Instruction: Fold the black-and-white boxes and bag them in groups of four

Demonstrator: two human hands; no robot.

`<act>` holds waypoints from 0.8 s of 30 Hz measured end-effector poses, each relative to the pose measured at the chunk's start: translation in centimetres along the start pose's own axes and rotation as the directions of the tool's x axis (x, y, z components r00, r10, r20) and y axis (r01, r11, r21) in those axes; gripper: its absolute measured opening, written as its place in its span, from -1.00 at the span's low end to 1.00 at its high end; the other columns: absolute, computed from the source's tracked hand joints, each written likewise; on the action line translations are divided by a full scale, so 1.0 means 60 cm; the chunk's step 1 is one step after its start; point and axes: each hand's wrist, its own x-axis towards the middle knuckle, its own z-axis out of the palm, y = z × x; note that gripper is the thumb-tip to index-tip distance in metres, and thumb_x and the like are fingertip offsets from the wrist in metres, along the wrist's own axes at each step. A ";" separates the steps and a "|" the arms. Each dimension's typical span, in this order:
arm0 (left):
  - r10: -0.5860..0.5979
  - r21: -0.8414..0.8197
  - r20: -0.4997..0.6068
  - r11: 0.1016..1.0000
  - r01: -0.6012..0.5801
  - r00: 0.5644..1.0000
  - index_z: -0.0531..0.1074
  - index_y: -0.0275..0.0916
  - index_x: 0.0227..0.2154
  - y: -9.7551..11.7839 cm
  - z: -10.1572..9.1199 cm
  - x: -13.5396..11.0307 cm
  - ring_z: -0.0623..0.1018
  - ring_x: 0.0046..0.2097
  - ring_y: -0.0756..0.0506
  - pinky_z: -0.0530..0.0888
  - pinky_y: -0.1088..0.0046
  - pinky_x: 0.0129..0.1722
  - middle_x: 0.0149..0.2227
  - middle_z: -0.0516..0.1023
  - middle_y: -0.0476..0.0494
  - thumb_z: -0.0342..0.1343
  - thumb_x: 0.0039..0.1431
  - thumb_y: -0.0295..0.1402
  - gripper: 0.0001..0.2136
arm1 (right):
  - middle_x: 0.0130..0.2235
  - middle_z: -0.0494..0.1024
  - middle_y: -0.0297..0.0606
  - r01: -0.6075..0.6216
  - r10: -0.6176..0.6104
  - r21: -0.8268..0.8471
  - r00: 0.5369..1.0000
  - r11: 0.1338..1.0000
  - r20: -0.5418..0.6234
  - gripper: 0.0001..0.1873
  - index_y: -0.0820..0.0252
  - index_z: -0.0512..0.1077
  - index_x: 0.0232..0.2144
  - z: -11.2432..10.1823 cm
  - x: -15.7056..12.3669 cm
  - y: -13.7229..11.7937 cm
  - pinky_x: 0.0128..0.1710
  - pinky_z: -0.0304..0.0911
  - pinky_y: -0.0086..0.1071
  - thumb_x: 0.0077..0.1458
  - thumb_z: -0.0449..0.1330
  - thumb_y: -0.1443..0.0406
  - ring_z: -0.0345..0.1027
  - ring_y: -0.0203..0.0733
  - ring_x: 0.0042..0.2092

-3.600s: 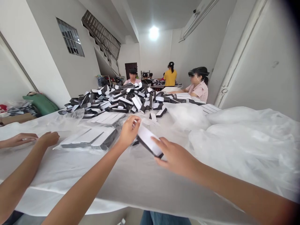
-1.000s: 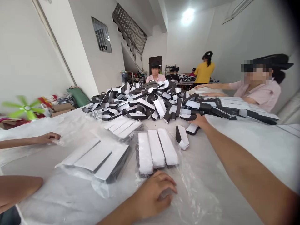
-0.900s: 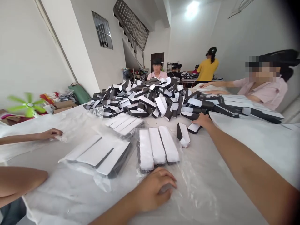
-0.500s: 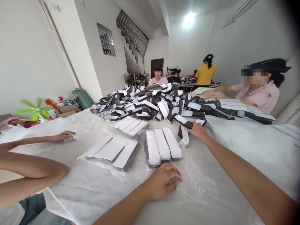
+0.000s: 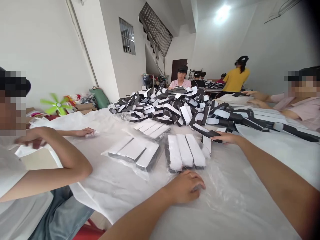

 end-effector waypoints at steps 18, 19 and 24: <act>-0.331 -0.987 -0.108 0.146 -0.063 0.937 0.43 -0.33 -0.07 -0.017 -0.037 0.014 0.55 -0.36 -0.11 0.49 0.38 -0.38 -0.17 0.57 -0.31 -0.07 0.23 0.03 -0.49 | 0.15 0.41 -0.23 0.819 -0.871 -0.378 0.487 0.432 0.059 -0.41 0.05 0.26 0.19 -0.106 -0.262 -0.174 0.19 0.08 0.07 0.09 0.19 0.21 0.11 0.23 0.21; -0.325 -0.993 -0.102 0.086 -0.078 0.940 0.43 -0.34 -0.07 -0.018 -0.048 0.011 0.55 -0.39 -0.09 0.47 0.43 -0.43 -0.18 0.57 -0.31 -0.09 0.23 0.07 -0.46 | 0.16 0.41 -0.28 0.855 -0.895 -0.374 0.429 0.359 0.120 -0.37 0.00 0.22 0.22 -0.104 -0.297 -0.168 0.18 0.11 0.10 0.09 0.20 0.25 0.13 0.22 0.22; -0.204 -0.995 -0.076 0.082 -0.060 0.976 0.38 -0.28 0.02 -0.011 -0.072 0.003 0.56 -0.42 -0.12 0.38 0.49 -0.66 -0.11 0.54 -0.33 -0.21 0.12 0.29 -0.25 | 0.20 0.38 -0.24 0.865 -0.858 -0.431 0.411 0.259 0.309 -0.29 0.10 0.17 0.26 -0.071 -0.415 -0.120 0.10 0.25 0.10 0.05 0.17 0.34 0.17 0.25 0.21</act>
